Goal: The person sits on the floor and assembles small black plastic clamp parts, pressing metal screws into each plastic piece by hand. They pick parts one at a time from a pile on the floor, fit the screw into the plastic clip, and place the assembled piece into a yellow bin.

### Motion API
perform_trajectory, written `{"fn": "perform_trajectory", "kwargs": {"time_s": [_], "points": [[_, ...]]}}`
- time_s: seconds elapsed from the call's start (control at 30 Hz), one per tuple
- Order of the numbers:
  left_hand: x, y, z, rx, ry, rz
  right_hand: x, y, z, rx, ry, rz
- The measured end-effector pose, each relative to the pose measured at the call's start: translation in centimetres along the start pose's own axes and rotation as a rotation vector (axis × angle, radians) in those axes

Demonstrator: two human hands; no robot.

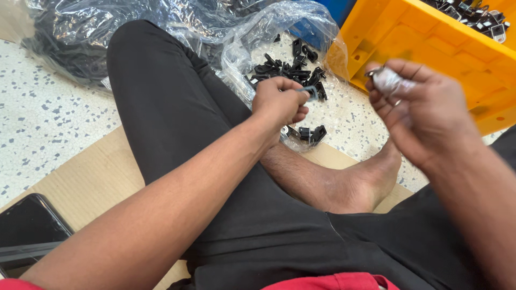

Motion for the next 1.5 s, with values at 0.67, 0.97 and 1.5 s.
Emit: {"fn": "perform_trajectory", "kwargs": {"time_s": [0.67,0.97,1.5], "points": [[0.5,1.1,0.0,0.079,-0.046,0.051,-0.2,0.7,-3.2,-0.163,0.612,0.022],[0.6,2.6,-1.4,0.186,-0.260,0.091,1.6,2.0,-3.2,-0.686,1.236,0.211],[1.5,0.2,0.0,0.289,0.187,0.416,0.2,0.8,-3.6,-0.259,0.537,0.167]]}}
Point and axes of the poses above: each hand's wrist, its own y-axis away from the middle knuckle, its own x-axis out of the palm, z = x × y, the point moved 2 cm from there along -y, towards the middle knuckle, and after that the axes turned 5 degrees about -y, right-handed, at the moved point
